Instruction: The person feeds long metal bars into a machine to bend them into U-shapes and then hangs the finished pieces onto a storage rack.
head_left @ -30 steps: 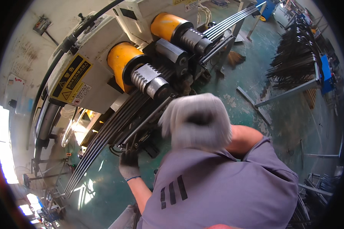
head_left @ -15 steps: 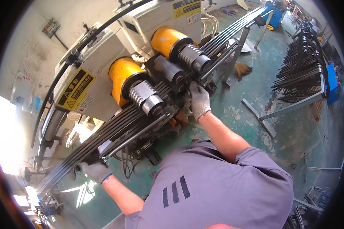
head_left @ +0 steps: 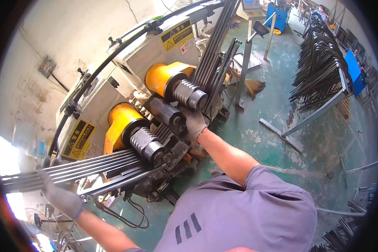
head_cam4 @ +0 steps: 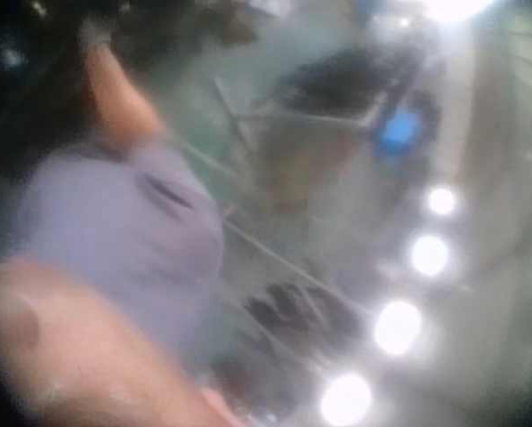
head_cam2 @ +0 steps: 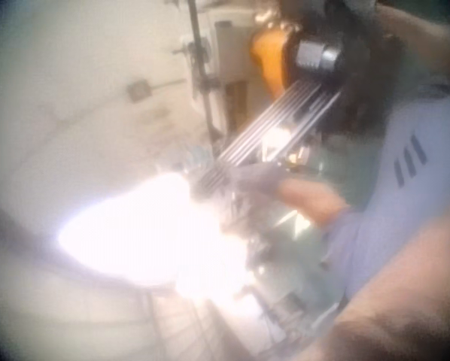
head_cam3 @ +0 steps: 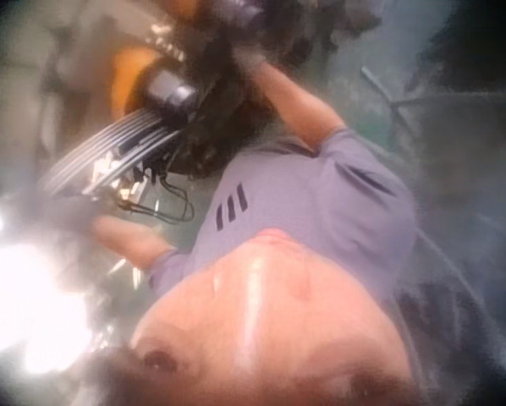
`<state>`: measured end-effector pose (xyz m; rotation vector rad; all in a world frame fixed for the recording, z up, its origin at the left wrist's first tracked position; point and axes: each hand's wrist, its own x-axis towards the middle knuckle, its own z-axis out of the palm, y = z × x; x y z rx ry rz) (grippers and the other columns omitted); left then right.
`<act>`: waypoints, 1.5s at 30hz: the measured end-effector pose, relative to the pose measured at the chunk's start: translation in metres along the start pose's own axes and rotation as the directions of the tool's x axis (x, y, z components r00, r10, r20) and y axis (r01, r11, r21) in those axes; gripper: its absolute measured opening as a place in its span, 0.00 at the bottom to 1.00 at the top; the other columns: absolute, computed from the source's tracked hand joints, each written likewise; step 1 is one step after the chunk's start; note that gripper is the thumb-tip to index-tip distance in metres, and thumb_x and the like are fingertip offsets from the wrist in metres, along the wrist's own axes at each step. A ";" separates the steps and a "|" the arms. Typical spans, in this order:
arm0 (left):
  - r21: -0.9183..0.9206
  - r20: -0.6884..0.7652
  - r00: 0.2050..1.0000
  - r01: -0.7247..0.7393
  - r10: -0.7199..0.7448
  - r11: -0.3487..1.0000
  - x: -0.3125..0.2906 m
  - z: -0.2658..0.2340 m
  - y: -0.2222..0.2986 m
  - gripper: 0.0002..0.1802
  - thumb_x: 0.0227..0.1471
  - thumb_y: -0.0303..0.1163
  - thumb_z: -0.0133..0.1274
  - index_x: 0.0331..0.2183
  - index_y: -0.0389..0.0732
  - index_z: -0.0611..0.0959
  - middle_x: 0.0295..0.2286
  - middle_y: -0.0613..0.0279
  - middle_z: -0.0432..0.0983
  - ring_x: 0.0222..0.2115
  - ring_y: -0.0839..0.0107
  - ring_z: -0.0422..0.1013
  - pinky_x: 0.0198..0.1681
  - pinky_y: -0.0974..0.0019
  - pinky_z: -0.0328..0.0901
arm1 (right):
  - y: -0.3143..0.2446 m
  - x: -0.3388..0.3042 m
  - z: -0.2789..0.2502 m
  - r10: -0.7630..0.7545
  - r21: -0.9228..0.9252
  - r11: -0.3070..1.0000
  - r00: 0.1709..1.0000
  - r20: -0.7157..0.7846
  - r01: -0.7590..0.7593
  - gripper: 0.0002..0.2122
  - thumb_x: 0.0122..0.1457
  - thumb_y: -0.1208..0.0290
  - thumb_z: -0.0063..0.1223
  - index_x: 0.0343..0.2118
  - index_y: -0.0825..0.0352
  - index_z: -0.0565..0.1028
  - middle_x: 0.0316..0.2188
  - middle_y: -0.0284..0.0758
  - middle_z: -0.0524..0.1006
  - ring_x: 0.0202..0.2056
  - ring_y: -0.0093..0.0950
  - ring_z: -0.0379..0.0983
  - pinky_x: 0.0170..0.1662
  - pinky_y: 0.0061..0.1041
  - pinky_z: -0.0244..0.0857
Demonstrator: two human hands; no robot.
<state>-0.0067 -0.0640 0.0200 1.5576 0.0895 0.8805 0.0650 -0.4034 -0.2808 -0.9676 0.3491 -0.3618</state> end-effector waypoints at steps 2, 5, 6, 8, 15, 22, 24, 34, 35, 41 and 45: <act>-0.058 0.106 0.994 0.030 -0.024 0.998 0.019 0.005 -0.006 0.27 0.66 0.42 0.53 0.56 0.30 0.74 0.42 0.51 0.77 0.41 0.64 0.77 0.44 0.64 0.74 | -0.036 -0.021 0.017 0.098 0.106 0.989 0.994 0.038 -0.102 0.20 0.60 0.66 0.59 0.52 0.71 0.77 0.45 0.40 0.81 0.43 0.28 0.78 0.46 0.28 0.71; 0.001 0.239 0.968 0.084 -0.082 0.996 0.011 0.039 0.026 0.21 0.65 0.31 0.52 0.55 0.29 0.74 0.36 0.53 0.78 0.37 0.66 0.77 0.44 0.65 0.73 | -0.037 -0.015 0.018 0.078 0.077 0.994 0.997 0.015 -0.079 0.17 0.59 0.69 0.62 0.51 0.69 0.78 0.44 0.38 0.81 0.43 0.28 0.79 0.45 0.29 0.73; 0.037 0.267 0.961 0.063 -0.071 0.997 0.006 0.052 0.034 0.23 0.64 0.30 0.52 0.56 0.28 0.72 0.37 0.53 0.78 0.37 0.66 0.77 0.44 0.65 0.73 | -0.034 -0.010 0.017 0.044 0.033 0.999 0.999 -0.006 -0.043 0.17 0.59 0.70 0.62 0.50 0.69 0.79 0.43 0.38 0.82 0.43 0.28 0.79 0.46 0.31 0.73; 0.069 0.338 0.941 -0.027 0.002 0.997 0.002 0.074 0.040 0.25 0.63 0.28 0.52 0.58 0.27 0.68 0.36 0.53 0.77 0.37 0.67 0.77 0.45 0.66 0.73 | -0.033 -0.007 0.016 -0.029 0.004 1.000 0.999 -0.015 0.029 0.16 0.59 0.71 0.63 0.49 0.68 0.80 0.43 0.38 0.82 0.43 0.27 0.79 0.46 0.30 0.73; 0.112 0.611 0.783 -0.226 0.112 0.968 0.004 0.138 0.046 0.20 0.59 0.27 0.55 0.52 0.32 0.74 0.32 0.61 0.75 0.31 0.71 0.74 0.39 0.68 0.68 | -0.028 -0.002 0.019 0.008 0.025 1.000 1.000 -0.008 -0.008 0.18 0.58 0.72 0.66 0.51 0.68 0.78 0.45 0.36 0.81 0.43 0.26 0.78 0.48 0.29 0.72; 0.084 0.647 0.757 -0.190 0.092 0.978 0.006 0.150 0.045 0.20 0.57 0.27 0.56 0.51 0.33 0.75 0.32 0.63 0.75 0.32 0.73 0.74 0.39 0.69 0.68 | -0.030 -0.004 0.014 -0.065 0.029 0.997 0.998 -0.019 0.066 0.19 0.59 0.70 0.66 0.52 0.68 0.78 0.48 0.35 0.80 0.46 0.27 0.77 0.50 0.29 0.71; 0.058 0.651 0.752 -0.178 0.098 0.982 0.008 0.148 0.044 0.21 0.57 0.26 0.56 0.51 0.32 0.75 0.32 0.62 0.75 0.32 0.73 0.74 0.39 0.69 0.69 | -0.033 -0.005 0.016 -0.075 0.014 0.997 0.997 -0.009 0.075 0.19 0.59 0.70 0.65 0.52 0.68 0.78 0.48 0.36 0.80 0.46 0.27 0.77 0.51 0.30 0.71; 0.069 0.648 0.754 -0.199 0.108 0.977 0.011 0.144 0.043 0.20 0.57 0.26 0.57 0.50 0.31 0.76 0.32 0.62 0.78 0.32 0.74 0.76 0.40 0.71 0.70 | -0.002 0.015 0.007 -0.242 -0.112 0.963 0.970 0.033 0.244 0.18 0.59 0.72 0.64 0.52 0.69 0.78 0.47 0.37 0.80 0.47 0.28 0.78 0.51 0.30 0.72; 0.077 0.661 0.743 -0.206 0.105 0.976 0.017 0.144 0.039 0.20 0.57 0.26 0.58 0.50 0.31 0.76 0.32 0.62 0.78 0.32 0.73 0.76 0.41 0.70 0.70 | 0.001 0.018 0.007 -0.245 -0.070 0.967 0.969 0.032 0.247 0.18 0.58 0.72 0.64 0.52 0.69 0.78 0.47 0.37 0.80 0.47 0.28 0.78 0.51 0.30 0.72; 0.135 0.685 0.722 -0.260 0.100 0.956 0.013 0.145 0.043 0.22 0.56 0.26 0.54 0.51 0.26 0.72 0.33 0.54 0.78 0.34 0.67 0.77 0.42 0.66 0.73 | 0.008 0.024 0.003 -0.206 -0.069 0.976 0.978 0.016 0.206 0.17 0.58 0.73 0.65 0.51 0.70 0.78 0.46 0.35 0.80 0.45 0.26 0.78 0.47 0.27 0.73; 0.191 0.699 0.709 -0.309 0.092 0.932 0.015 0.143 0.048 0.29 0.54 0.34 0.58 0.51 0.24 0.72 0.33 0.54 0.78 0.34 0.67 0.77 0.44 0.64 0.71 | 0.022 0.038 -0.006 -0.353 -0.332 0.870 0.930 0.099 0.365 0.16 0.59 0.72 0.64 0.49 0.69 0.79 0.44 0.35 0.81 0.44 0.26 0.77 0.46 0.28 0.73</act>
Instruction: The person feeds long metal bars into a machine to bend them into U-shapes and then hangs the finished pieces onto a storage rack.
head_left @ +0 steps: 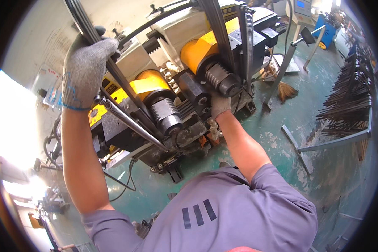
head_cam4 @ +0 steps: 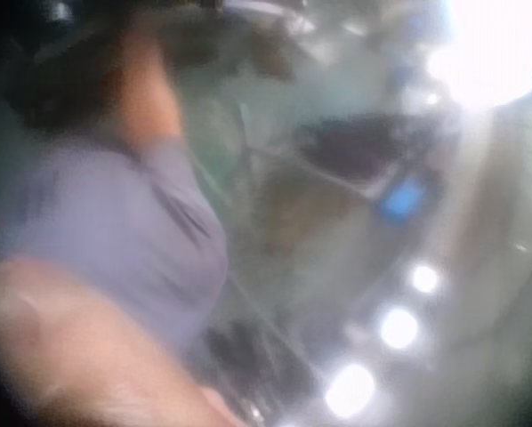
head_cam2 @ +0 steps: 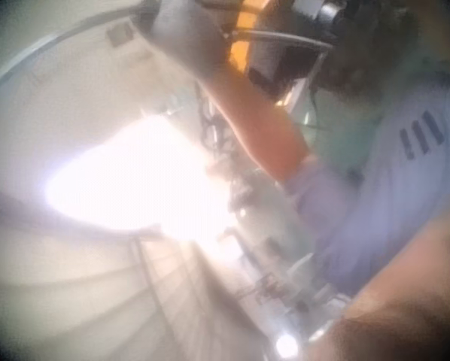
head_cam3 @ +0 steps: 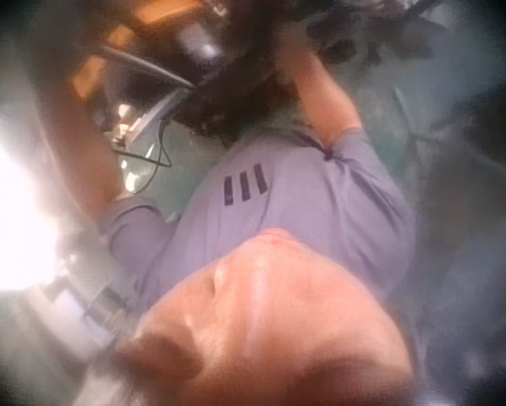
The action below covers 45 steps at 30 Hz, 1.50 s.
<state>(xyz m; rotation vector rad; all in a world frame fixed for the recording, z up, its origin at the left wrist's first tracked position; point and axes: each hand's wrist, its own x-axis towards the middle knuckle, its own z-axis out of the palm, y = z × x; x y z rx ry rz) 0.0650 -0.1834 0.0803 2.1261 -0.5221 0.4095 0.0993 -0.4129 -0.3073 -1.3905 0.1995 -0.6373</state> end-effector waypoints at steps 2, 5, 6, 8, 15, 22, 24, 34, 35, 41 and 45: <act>0.039 -0.053 0.999 -0.002 0.004 0.999 0.002 -0.007 0.000 0.29 0.50 0.41 0.67 0.48 0.30 0.81 0.33 0.56 0.82 0.36 0.68 0.79 0.43 0.68 0.71 | -0.011 -0.004 0.004 0.104 0.065 0.993 0.995 -0.008 -0.103 0.16 0.59 0.70 0.64 0.49 0.69 0.79 0.44 0.35 0.80 0.44 0.26 0.77 0.47 0.29 0.73; 0.159 -0.046 0.991 -0.115 0.124 0.980 0.008 -0.017 0.010 0.29 0.51 0.47 0.68 0.43 0.31 0.83 0.33 0.53 0.82 0.35 0.68 0.79 0.47 0.67 0.68 | -0.011 -0.004 0.005 0.089 0.089 0.992 0.996 -0.029 -0.086 0.16 0.60 0.69 0.64 0.49 0.69 0.79 0.44 0.35 0.80 0.44 0.25 0.76 0.47 0.29 0.72; 0.170 0.021 0.983 -0.182 0.181 0.968 0.015 -0.020 0.014 0.23 0.59 0.43 0.58 0.44 0.30 0.82 0.33 0.51 0.81 0.36 0.63 0.78 0.52 0.63 0.72 | -0.007 -0.002 0.001 0.001 -0.009 1.000 1.000 -0.022 -0.001 0.16 0.59 0.69 0.64 0.49 0.69 0.79 0.44 0.35 0.80 0.44 0.25 0.76 0.47 0.29 0.72; 0.177 -0.085 0.969 -0.213 0.231 0.961 0.017 -0.012 0.022 0.18 0.56 0.37 0.57 0.41 0.31 0.82 0.30 0.54 0.79 0.32 0.65 0.77 0.44 0.65 0.71 | -0.001 0.003 -0.004 -0.011 -0.015 1.000 0.999 -0.030 0.010 0.17 0.59 0.69 0.64 0.50 0.68 0.79 0.45 0.34 0.79 0.44 0.25 0.76 0.47 0.29 0.72; 0.181 -0.387 0.910 -0.081 0.147 0.980 -0.001 0.034 0.070 0.05 0.51 0.23 0.52 0.32 0.34 0.82 0.25 0.58 0.75 0.26 0.67 0.73 0.30 0.64 0.69 | -0.018 -0.001 0.000 0.167 0.204 0.967 0.985 -0.046 -0.154 0.19 0.59 0.68 0.64 0.52 0.68 0.78 0.46 0.34 0.79 0.46 0.25 0.76 0.48 0.29 0.72; 0.325 -0.198 0.980 0.057 0.009 0.944 0.013 -0.019 0.016 0.16 0.63 0.33 0.51 0.43 0.30 0.83 0.36 0.49 0.83 0.40 0.61 0.80 0.56 0.58 0.69 | -0.013 -0.002 0.001 0.055 -0.033 0.998 0.998 0.020 -0.054 0.22 0.59 0.69 0.65 0.54 0.73 0.74 0.49 0.39 0.79 0.48 0.30 0.76 0.53 0.31 0.69; 0.293 -0.184 0.983 0.034 0.022 0.955 0.000 -0.016 0.009 0.16 0.62 0.32 0.51 0.44 0.30 0.83 0.35 0.50 0.83 0.40 0.61 0.80 0.57 0.56 0.68 | -0.005 -0.005 0.000 0.260 0.245 0.934 0.965 0.033 -0.260 0.19 0.60 0.71 0.63 0.52 0.73 0.76 0.48 0.39 0.80 0.46 0.29 0.77 0.51 0.30 0.70; 0.059 -0.052 0.998 0.030 -0.027 0.998 -0.013 -0.034 -0.018 0.19 0.59 0.33 0.55 0.50 0.33 0.80 0.34 0.50 0.84 0.39 0.63 0.81 0.50 0.61 0.73 | 0.023 -0.010 -0.008 -0.062 -0.227 0.970 0.993 0.104 0.084 0.13 0.63 0.76 0.51 0.49 0.68 0.81 0.46 0.37 0.82 0.46 0.28 0.79 0.51 0.28 0.70; 0.060 -0.043 0.998 0.042 -0.039 0.997 -0.014 -0.033 -0.019 0.19 0.59 0.33 0.56 0.50 0.33 0.80 0.34 0.50 0.84 0.39 0.63 0.81 0.50 0.61 0.73 | 0.023 -0.009 -0.009 -0.026 -0.166 0.985 0.996 0.085 0.040 0.12 0.63 0.76 0.53 0.48 0.68 0.81 0.46 0.37 0.83 0.46 0.27 0.79 0.51 0.28 0.71; 0.085 -0.037 0.994 0.108 -0.106 0.990 -0.019 -0.035 -0.019 0.19 0.58 0.32 0.57 0.49 0.33 0.80 0.33 0.51 0.84 0.38 0.63 0.81 0.48 0.61 0.74 | 0.011 -0.009 -0.005 0.117 -0.012 0.993 0.989 0.095 -0.117 0.13 0.65 0.75 0.52 0.50 0.68 0.81 0.45 0.38 0.82 0.46 0.27 0.79 0.51 0.27 0.70; 0.111 -0.055 0.990 0.137 -0.131 0.984 -0.019 -0.033 -0.013 0.19 0.58 0.32 0.58 0.48 0.33 0.80 0.33 0.51 0.84 0.37 0.64 0.81 0.48 0.61 0.74 | 0.005 -0.009 -0.002 0.231 0.218 0.947 0.972 0.050 -0.236 0.13 0.65 0.75 0.53 0.50 0.70 0.80 0.45 0.39 0.82 0.46 0.28 0.78 0.51 0.28 0.71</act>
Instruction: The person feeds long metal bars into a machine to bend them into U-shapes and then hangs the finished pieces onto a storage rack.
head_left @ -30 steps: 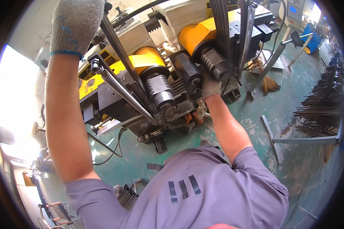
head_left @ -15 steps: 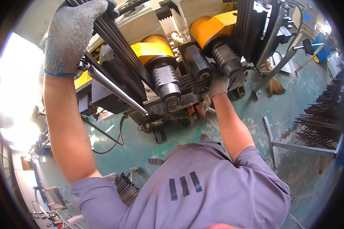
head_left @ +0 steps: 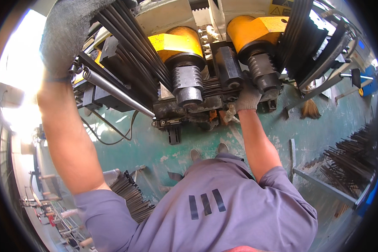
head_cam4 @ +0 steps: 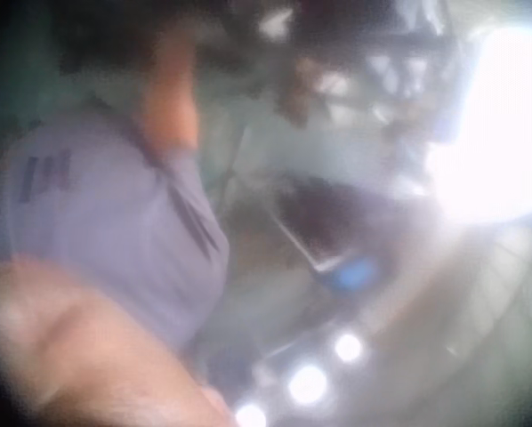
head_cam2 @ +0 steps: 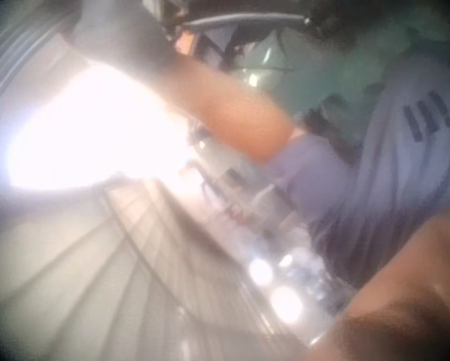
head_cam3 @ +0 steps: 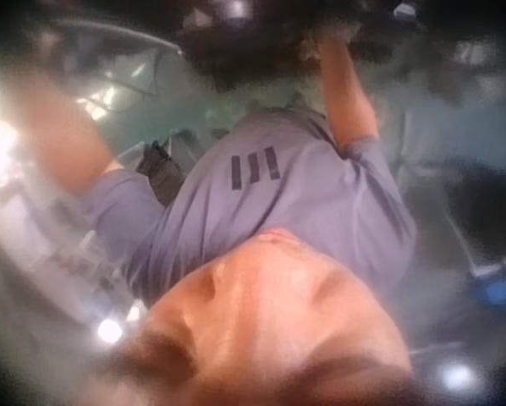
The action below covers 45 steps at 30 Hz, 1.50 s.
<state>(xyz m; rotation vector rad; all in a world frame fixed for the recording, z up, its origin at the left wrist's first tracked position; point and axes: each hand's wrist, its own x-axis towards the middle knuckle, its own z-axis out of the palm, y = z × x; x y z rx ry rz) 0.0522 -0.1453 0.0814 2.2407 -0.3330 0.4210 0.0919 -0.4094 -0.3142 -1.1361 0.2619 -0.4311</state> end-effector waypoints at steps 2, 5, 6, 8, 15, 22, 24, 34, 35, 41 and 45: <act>0.010 -0.014 1.000 0.017 -0.016 1.000 -0.001 0.000 0.003 0.18 0.57 0.32 0.59 0.48 0.33 0.80 0.33 0.51 0.84 0.37 0.64 0.81 0.47 0.61 0.74 | -0.006 -0.003 0.003 0.046 0.063 0.997 0.998 -0.033 -0.044 0.13 0.65 0.75 0.54 0.50 0.71 0.80 0.46 0.39 0.81 0.47 0.28 0.78 0.51 0.28 0.71; 0.031 -0.033 0.998 0.049 -0.048 0.998 -0.003 -0.002 0.007 0.18 0.57 0.32 0.59 0.47 0.33 0.80 0.33 0.52 0.84 0.36 0.64 0.81 0.47 0.61 0.74 | -0.005 -0.005 0.002 0.029 0.012 1.000 0.999 -0.020 -0.029 0.12 0.64 0.76 0.55 0.49 0.72 0.80 0.47 0.39 0.81 0.47 0.28 0.78 0.51 0.29 0.71; 0.033 -0.039 0.998 0.055 -0.054 0.998 -0.002 -0.003 0.010 0.18 0.57 0.32 0.59 0.47 0.33 0.80 0.33 0.52 0.84 0.36 0.64 0.81 0.46 0.61 0.74 | -0.005 -0.005 0.001 0.015 -0.012 1.000 1.000 -0.013 -0.015 0.12 0.64 0.76 0.56 0.49 0.73 0.80 0.48 0.39 0.80 0.48 0.28 0.77 0.51 0.29 0.71; 0.038 -0.044 0.997 0.061 -0.060 0.997 -0.001 -0.002 0.014 0.18 0.56 0.31 0.60 0.47 0.33 0.80 0.32 0.52 0.84 0.36 0.65 0.81 0.46 0.60 0.75 | -0.004 -0.003 -0.001 -0.012 -0.044 0.999 1.000 -0.006 0.012 0.12 0.64 0.76 0.57 0.49 0.73 0.80 0.49 0.38 0.80 0.48 0.28 0.77 0.51 0.29 0.72; 0.044 -0.065 0.993 0.102 -0.099 0.994 -0.003 0.003 0.022 0.18 0.55 0.31 0.62 0.46 0.33 0.80 0.32 0.52 0.84 0.35 0.65 0.81 0.45 0.60 0.75 | -0.020 -0.010 0.004 0.074 -0.053 0.996 0.996 0.041 -0.071 0.12 0.63 0.76 0.59 0.47 0.74 0.80 0.49 0.38 0.80 0.48 0.28 0.77 0.50 0.30 0.72; 0.036 -0.071 0.993 0.093 -0.090 0.995 -0.001 0.014 0.022 0.18 0.54 0.31 0.63 0.45 0.34 0.80 0.31 0.53 0.84 0.34 0.66 0.82 0.43 0.60 0.76 | -0.002 -0.001 -0.007 0.064 -0.256 0.965 0.998 0.025 -0.055 0.12 0.65 0.73 0.56 0.48 0.72 0.81 0.46 0.37 0.82 0.45 0.25 0.78 0.49 0.27 0.72; 0.041 -0.078 0.995 0.063 -0.059 0.997 0.002 0.019 0.024 0.18 0.54 0.30 0.64 0.44 0.34 0.80 0.31 0.53 0.84 0.34 0.66 0.82 0.43 0.60 0.76 | 0.002 0.004 -0.014 -0.064 -0.390 0.917 0.996 0.059 0.082 0.11 0.65 0.73 0.55 0.47 0.71 0.81 0.46 0.37 0.82 0.45 0.25 0.79 0.50 0.27 0.72; 0.951 0.038 0.622 -0.263 0.782 0.163 -0.102 -0.003 0.001 0.05 0.60 0.29 0.56 0.32 0.40 0.85 0.21 0.61 0.78 0.28 0.73 0.78 0.38 0.67 0.75 | 0.006 -0.016 -0.121 -0.323 -0.579 0.732 0.931 0.170 0.360 0.19 0.61 0.73 0.55 0.57 0.64 0.77 0.54 0.40 0.79 0.50 0.34 0.78 0.54 0.29 0.72; 0.970 0.022 0.654 -0.197 0.756 0.142 -0.137 -0.007 0.018 0.04 0.58 0.29 0.57 0.31 0.41 0.84 0.21 0.62 0.77 0.27 0.72 0.78 0.36 0.65 0.74 | 0.003 -0.012 -0.129 -0.322 -0.596 0.713 0.928 0.188 0.369 0.20 0.61 0.72 0.56 0.57 0.62 0.77 0.54 0.38 0.79 0.49 0.33 0.79 0.53 0.29 0.73; -0.276 -0.729 0.645 0.029 -0.229 0.961 -0.361 -0.033 0.074 0.05 0.49 0.23 0.64 0.28 0.40 0.82 0.22 0.65 0.77 0.25 0.70 0.77 0.30 0.64 0.73 | -0.049 -0.079 -0.092 -0.423 -0.684 0.179 0.683 0.596 0.707 0.17 0.64 0.69 0.54 0.56 0.60 0.78 0.49 0.37 0.83 0.41 0.30 0.83 0.46 0.28 0.77; -0.422 -0.865 0.328 -0.061 -0.381 0.905 -0.525 -0.027 0.081 0.07 0.53 0.20 0.60 0.36 0.37 0.80 0.25 0.64 0.78 0.28 0.71 0.78 0.33 0.65 0.73 | -0.085 -0.210 -0.012 -0.386 -0.329 0.589 0.615 0.688 0.738 0.15 0.69 0.63 0.54 0.41 0.74 0.80 0.39 0.40 0.84 0.36 0.28 0.81 0.40 0.27 0.76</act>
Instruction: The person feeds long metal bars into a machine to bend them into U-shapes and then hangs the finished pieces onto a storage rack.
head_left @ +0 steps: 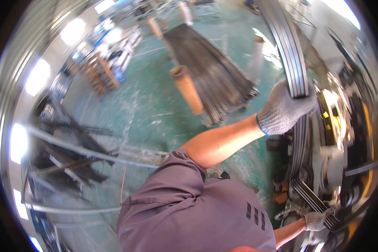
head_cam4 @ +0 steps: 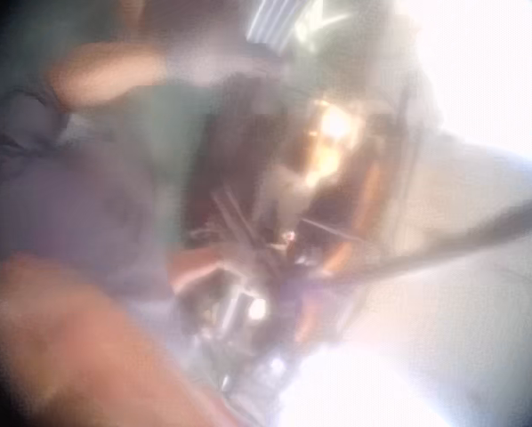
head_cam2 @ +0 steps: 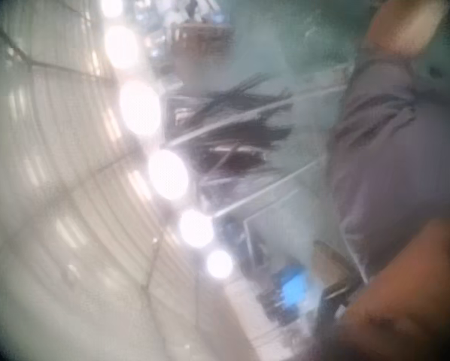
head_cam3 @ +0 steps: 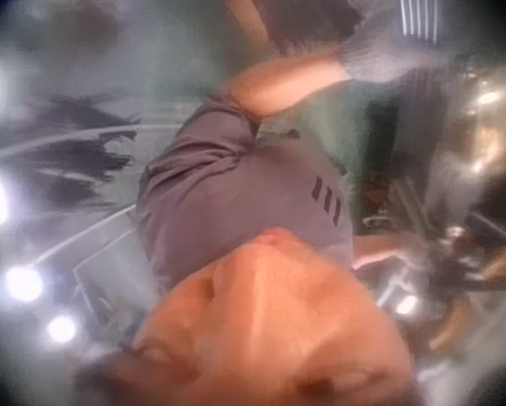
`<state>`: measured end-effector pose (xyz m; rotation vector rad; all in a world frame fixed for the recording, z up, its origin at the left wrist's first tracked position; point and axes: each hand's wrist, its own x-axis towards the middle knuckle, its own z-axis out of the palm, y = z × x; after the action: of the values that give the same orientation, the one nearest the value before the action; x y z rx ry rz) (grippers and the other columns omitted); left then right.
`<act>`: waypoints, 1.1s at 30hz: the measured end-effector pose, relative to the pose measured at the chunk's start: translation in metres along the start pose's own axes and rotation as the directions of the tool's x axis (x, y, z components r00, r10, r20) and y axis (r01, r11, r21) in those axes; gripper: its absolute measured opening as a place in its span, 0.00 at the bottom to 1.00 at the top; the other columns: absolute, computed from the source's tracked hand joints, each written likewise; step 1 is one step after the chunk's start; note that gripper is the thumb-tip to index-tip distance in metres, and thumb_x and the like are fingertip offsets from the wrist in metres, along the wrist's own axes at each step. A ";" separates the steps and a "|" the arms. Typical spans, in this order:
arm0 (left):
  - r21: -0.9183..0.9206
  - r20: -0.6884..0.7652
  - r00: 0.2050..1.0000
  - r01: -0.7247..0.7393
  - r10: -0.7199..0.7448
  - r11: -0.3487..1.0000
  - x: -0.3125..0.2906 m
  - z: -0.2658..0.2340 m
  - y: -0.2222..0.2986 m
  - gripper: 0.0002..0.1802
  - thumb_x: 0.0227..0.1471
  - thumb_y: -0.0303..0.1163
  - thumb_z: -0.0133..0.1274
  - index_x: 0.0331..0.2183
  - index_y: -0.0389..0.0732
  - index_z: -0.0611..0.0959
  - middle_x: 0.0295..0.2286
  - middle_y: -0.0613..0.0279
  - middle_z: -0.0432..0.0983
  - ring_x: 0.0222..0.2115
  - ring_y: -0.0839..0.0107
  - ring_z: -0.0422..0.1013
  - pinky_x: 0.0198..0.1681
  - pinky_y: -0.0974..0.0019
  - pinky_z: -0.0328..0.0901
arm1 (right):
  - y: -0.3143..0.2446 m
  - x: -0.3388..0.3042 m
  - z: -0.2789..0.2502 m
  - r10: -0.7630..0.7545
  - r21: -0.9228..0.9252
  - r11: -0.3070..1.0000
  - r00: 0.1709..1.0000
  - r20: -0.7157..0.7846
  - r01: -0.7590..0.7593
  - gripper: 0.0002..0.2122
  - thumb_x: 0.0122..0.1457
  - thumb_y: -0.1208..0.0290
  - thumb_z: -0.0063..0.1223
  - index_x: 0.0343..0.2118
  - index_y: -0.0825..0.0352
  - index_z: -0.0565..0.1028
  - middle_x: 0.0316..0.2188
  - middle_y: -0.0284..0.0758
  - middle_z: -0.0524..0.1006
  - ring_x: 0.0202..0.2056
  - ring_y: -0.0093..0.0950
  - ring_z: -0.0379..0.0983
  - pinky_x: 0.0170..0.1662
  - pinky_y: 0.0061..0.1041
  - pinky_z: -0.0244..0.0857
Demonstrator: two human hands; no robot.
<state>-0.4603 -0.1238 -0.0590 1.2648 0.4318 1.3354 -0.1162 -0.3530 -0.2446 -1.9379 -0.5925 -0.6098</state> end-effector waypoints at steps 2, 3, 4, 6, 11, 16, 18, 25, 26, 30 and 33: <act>-0.073 -0.182 0.983 -0.051 0.037 0.996 -0.040 -0.064 -0.005 0.10 0.52 0.18 0.59 0.37 0.37 0.79 0.28 0.62 0.78 0.29 0.69 0.78 0.34 0.64 0.73 | -0.058 -0.015 0.031 0.249 0.295 0.905 0.945 0.214 -0.305 0.17 0.68 0.60 0.56 0.44 0.73 0.80 0.39 0.40 0.84 0.36 0.27 0.81 0.39 0.27 0.74; -0.138 -0.247 0.967 -0.097 0.061 0.986 -0.059 -0.092 -0.006 0.13 0.52 0.16 0.58 0.40 0.36 0.78 0.32 0.61 0.77 0.31 0.68 0.78 0.35 0.64 0.73 | -0.091 -0.024 0.042 0.336 0.281 0.861 0.889 0.311 -0.424 0.18 0.68 0.59 0.57 0.46 0.73 0.80 0.40 0.39 0.83 0.35 0.27 0.80 0.38 0.27 0.74; -0.142 -0.286 0.953 -0.141 0.096 0.980 -0.081 -0.118 -0.002 0.13 0.52 0.14 0.58 0.40 0.37 0.77 0.32 0.61 0.76 0.33 0.67 0.78 0.37 0.63 0.73 | -0.098 -0.032 0.071 0.208 0.409 0.850 0.925 0.317 -0.332 0.17 0.67 0.60 0.58 0.43 0.73 0.80 0.35 0.37 0.82 0.33 0.27 0.79 0.39 0.27 0.73; -0.098 -0.408 0.903 -0.191 0.136 0.977 -0.120 -0.149 0.010 0.13 0.53 0.13 0.57 0.40 0.37 0.78 0.32 0.61 0.77 0.34 0.67 0.78 0.39 0.62 0.74 | -0.123 -0.044 0.122 0.061 0.587 0.741 0.903 0.424 -0.326 0.14 0.66 0.63 0.58 0.39 0.73 0.80 0.30 0.35 0.82 0.31 0.28 0.76 0.39 0.29 0.72; 0.082 -0.735 0.643 -0.229 0.214 0.970 -0.193 -0.196 0.035 0.11 0.57 0.15 0.56 0.41 0.39 0.78 0.36 0.57 0.80 0.36 0.67 0.79 0.44 0.61 0.75 | -0.220 -0.055 0.259 -0.350 0.652 0.757 0.813 0.465 -0.046 0.14 0.69 0.65 0.54 0.51 0.68 0.78 0.42 0.38 0.82 0.41 0.29 0.79 0.47 0.28 0.74; 0.116 -0.891 0.382 -0.331 0.246 0.936 -0.222 -0.220 0.076 0.10 0.59 0.16 0.52 0.43 0.38 0.77 0.39 0.51 0.80 0.42 0.64 0.78 0.49 0.60 0.75 | -0.386 -0.058 0.411 -0.893 0.417 0.322 0.419 -0.164 0.850 0.17 0.70 0.66 0.52 0.57 0.66 0.78 0.51 0.43 0.81 0.47 0.29 0.79 0.53 0.27 0.71; 0.222 -0.889 0.291 -0.402 0.354 0.888 -0.234 -0.234 0.095 0.10 0.61 0.18 0.51 0.44 0.39 0.76 0.40 0.51 0.79 0.45 0.60 0.77 0.53 0.56 0.73 | -0.509 -0.091 0.393 -0.869 0.729 0.232 0.474 -0.142 0.644 0.17 0.70 0.65 0.51 0.56 0.68 0.77 0.52 0.41 0.80 0.46 0.28 0.78 0.54 0.26 0.69; 0.354 -0.835 0.101 -0.654 0.541 0.669 -0.297 -0.287 0.183 0.07 0.62 0.25 0.53 0.43 0.40 0.78 0.42 0.55 0.79 0.49 0.58 0.75 0.54 0.53 0.71 | -0.853 -0.201 0.229 -0.796 0.759 -0.103 0.405 -0.451 0.643 0.18 0.69 0.63 0.52 0.55 0.69 0.77 0.54 0.42 0.79 0.53 0.30 0.76 0.57 0.27 0.66; 0.355 -0.826 0.094 -0.679 0.555 0.643 -0.307 -0.298 0.197 0.07 0.62 0.26 0.54 0.43 0.40 0.78 0.42 0.55 0.79 0.49 0.58 0.75 0.54 0.53 0.71 | -0.891 -0.222 0.188 -0.782 0.772 -0.146 0.406 -0.473 0.619 0.17 0.68 0.64 0.52 0.54 0.69 0.77 0.53 0.43 0.79 0.52 0.32 0.76 0.56 0.28 0.66; 0.347 -0.838 0.074 -0.692 0.540 0.633 -0.346 -0.316 0.250 0.13 0.62 0.35 0.57 0.44 0.37 0.79 0.41 0.54 0.80 0.47 0.58 0.77 0.51 0.54 0.73 | -1.005 -0.315 -0.014 -0.726 0.827 -0.343 0.433 -0.534 0.445 0.15 0.66 0.66 0.52 0.51 0.70 0.78 0.48 0.46 0.80 0.49 0.38 0.78 0.54 0.33 0.69; 0.234 -0.791 0.317 -0.633 0.523 0.738 -0.392 -0.341 0.277 0.18 0.65 0.40 0.55 0.46 0.33 0.79 0.38 0.52 0.82 0.40 0.59 0.79 0.47 0.57 0.74 | -1.045 -0.376 -0.158 -0.696 0.822 -0.479 0.438 -0.569 0.308 0.14 0.64 0.68 0.53 0.48 0.70 0.79 0.44 0.48 0.82 0.47 0.43 0.79 0.52 0.37 0.70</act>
<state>-0.9846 -0.3886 -0.0994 0.5686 0.5355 2.5902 -1.0900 -0.1326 0.2667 0.0843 -1.7633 -0.2136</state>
